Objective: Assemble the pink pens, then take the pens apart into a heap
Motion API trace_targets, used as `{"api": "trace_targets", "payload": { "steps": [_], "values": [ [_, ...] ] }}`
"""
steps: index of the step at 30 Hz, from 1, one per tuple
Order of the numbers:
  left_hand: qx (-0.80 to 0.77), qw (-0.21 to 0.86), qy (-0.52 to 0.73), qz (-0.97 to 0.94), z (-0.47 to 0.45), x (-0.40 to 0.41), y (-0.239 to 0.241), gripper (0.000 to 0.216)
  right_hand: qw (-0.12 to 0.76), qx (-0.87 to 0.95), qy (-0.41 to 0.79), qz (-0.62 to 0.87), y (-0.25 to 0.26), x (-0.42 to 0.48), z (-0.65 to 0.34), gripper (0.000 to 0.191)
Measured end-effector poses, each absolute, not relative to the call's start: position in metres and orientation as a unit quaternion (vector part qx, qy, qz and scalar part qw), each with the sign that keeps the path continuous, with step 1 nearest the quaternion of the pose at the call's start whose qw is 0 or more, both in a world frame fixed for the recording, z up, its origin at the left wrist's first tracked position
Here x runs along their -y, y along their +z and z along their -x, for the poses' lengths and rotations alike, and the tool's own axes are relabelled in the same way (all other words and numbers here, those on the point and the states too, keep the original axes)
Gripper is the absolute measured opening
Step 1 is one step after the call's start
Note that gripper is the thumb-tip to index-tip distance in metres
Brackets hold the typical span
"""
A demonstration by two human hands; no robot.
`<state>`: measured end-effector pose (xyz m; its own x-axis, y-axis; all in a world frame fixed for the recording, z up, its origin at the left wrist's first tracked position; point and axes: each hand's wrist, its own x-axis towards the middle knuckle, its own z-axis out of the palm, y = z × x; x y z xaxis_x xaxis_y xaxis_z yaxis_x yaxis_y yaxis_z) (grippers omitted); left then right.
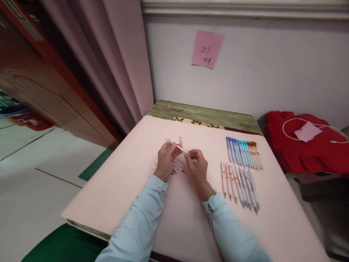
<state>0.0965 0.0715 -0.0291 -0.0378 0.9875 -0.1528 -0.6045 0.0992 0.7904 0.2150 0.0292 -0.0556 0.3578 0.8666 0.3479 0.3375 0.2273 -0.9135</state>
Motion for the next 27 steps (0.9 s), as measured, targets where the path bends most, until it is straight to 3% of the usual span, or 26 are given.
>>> {"api": "trace_targets", "payload": {
  "steps": [11,17,21,27],
  "values": [
    [-0.368,0.661,0.595,-0.272,-0.0959,-0.0691,-0.0284,0.028,0.589,0.509,0.222,0.587,-0.0553,-0.0276,-0.2164,0.029],
    [-0.355,0.671,0.581,-0.292,-0.1011,-0.0654,-0.0244,0.028,0.555,0.513,0.279,0.592,-0.0551,-0.0264,-0.2194,0.051],
    [-0.375,0.636,0.608,-0.293,-0.1012,-0.067,-0.0224,0.027,0.558,0.524,0.26,0.589,-0.0522,-0.0272,-0.2173,0.035],
    [-0.38,0.635,0.605,-0.294,-0.0975,-0.0681,-0.0218,0.026,0.578,0.527,0.244,0.573,-0.0528,-0.0278,-0.2145,0.026]
  ]
}}
